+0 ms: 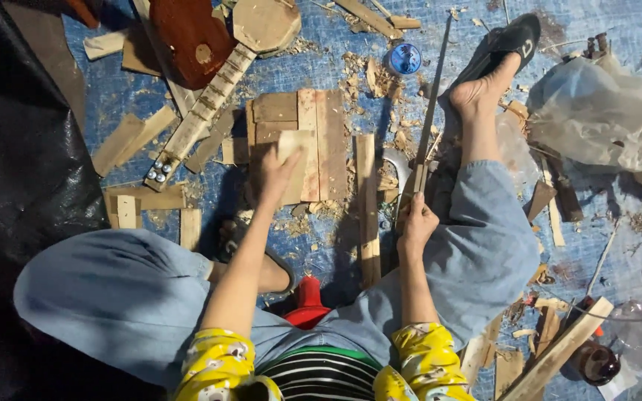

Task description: Using a hand saw to cut a wooden component to size for a stringed instrument.

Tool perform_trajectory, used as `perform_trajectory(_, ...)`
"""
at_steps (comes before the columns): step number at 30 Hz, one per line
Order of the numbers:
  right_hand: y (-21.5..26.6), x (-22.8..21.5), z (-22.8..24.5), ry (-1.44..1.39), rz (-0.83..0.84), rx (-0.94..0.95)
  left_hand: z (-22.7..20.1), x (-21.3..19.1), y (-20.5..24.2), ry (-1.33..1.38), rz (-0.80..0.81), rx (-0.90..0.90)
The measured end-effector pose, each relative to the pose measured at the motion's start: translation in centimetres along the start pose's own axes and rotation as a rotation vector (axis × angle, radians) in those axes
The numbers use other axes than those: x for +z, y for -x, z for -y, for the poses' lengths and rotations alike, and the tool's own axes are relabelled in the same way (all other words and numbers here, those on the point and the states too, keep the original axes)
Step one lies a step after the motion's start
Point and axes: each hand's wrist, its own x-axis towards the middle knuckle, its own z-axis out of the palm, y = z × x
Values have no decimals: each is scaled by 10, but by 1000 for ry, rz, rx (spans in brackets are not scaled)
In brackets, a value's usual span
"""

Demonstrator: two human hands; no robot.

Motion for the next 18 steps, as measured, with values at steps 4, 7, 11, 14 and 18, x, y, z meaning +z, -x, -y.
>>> perform_trajectory(4,-16,4,29,-128,-29,35,-40,-21,17,317,-36,-112)
perform_trajectory(7,-31,-1,75,-71,-57,-88,-47,-30,17,522,-4,-192)
perform_trajectory(11,-115,-38,76,516,-198,-618,-50,-29,17,515,-117,-303)
perform_trajectory(14,-157,-53,89,813,-322,-773,-88,-30,39,514,-117,-224)
perform_trajectory(18,-197,-65,89,1141,-466,-908,-111,-43,61,342,-2,137)
